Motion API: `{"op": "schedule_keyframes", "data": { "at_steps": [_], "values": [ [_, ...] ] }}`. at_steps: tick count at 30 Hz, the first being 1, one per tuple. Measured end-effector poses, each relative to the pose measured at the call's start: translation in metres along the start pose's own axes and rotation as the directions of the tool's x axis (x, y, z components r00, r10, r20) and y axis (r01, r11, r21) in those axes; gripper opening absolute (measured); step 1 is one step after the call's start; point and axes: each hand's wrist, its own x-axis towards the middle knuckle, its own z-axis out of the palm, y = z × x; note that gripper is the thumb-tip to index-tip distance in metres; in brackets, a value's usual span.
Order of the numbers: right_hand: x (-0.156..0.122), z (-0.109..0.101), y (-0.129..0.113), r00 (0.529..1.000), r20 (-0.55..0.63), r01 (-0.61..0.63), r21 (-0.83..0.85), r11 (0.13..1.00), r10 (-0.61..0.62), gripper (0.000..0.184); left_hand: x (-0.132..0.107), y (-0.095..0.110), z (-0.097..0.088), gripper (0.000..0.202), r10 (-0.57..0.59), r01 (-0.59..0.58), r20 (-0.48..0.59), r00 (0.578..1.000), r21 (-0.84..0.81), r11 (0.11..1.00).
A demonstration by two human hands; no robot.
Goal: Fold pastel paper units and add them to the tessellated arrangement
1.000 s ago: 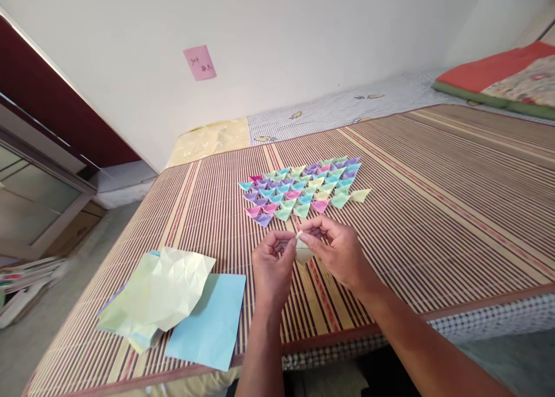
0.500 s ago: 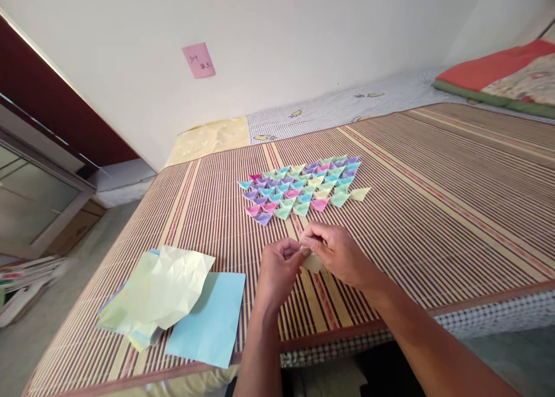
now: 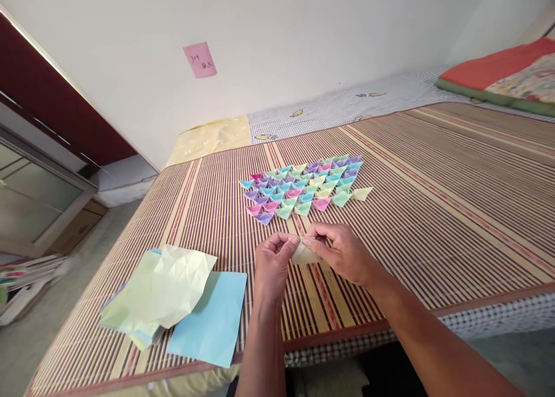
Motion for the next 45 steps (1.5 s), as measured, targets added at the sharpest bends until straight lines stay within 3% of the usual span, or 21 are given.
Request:
{"op": "schedule_keyframes", "data": {
  "at_steps": [3,6,9,12,16,19,23,26,31,37,45],
  "values": [
    [0.001,0.002,0.001,0.997,-0.07,-0.031,0.067,0.997,0.036,0.03,-0.001,0.001,0.001,0.026,0.033,-0.034,0.038,0.999,0.041,0.999],
    [0.002,0.006,0.002,0.977,-0.166,-0.089,0.243,0.966,0.132,0.028,0.0,0.0,0.001,0.023,0.048,-0.049,0.027,0.998,0.04,0.998],
    [0.004,0.014,0.003,0.977,-0.08,-0.149,0.412,0.899,0.198,0.022,0.003,-0.002,0.002,0.026,0.053,-0.064,-0.115,0.992,-0.093,0.994],
    [0.003,0.023,0.002,0.977,-0.019,-0.181,0.468,0.865,0.214,0.028,0.006,-0.005,0.003,0.032,0.032,-0.086,-0.208,0.978,-0.258,0.962],
    [0.001,0.025,-0.001,0.969,-0.19,-0.1,0.289,0.952,0.16,0.014,0.006,-0.005,0.004,0.035,-0.007,-0.046,-0.163,0.987,-0.32,0.946],
    [0.0,0.018,-0.001,0.952,-0.3,0.067,-0.01,0.998,-0.067,0.023,0.004,-0.001,0.001,0.029,0.02,-0.037,-0.086,0.996,-0.193,0.98],
    [0.0,0.013,0.001,0.908,-0.235,0.261,-0.327,0.908,-0.346,0.014,-0.003,0.011,-0.003,0.024,0.17,-0.162,-0.081,0.982,0.095,0.982],
    [-0.001,0.015,0.003,0.878,-0.193,0.332,-0.416,0.847,-0.438,0.016,-0.006,0.019,-0.004,0.015,0.241,-0.232,-0.045,0.97,0.144,0.962],
    [-0.002,0.018,-0.001,0.843,-0.3,0.336,-0.351,0.874,-0.446,0.019,-0.004,0.02,-0.005,0.011,0.244,-0.245,0.027,0.969,0.111,0.963],
    [-0.002,0.018,-0.008,0.843,-0.38,0.318,-0.219,0.922,-0.381,0.016,-0.004,0.021,-0.007,0.006,0.374,-0.373,0.032,0.927,0.17,0.912],
    [-0.003,0.019,-0.009,0.895,-0.378,0.254,-0.003,0.967,-0.237,0.011,-0.006,0.017,-0.007,0.005,0.398,-0.38,-0.04,0.917,0.221,0.898]
  ]
}}
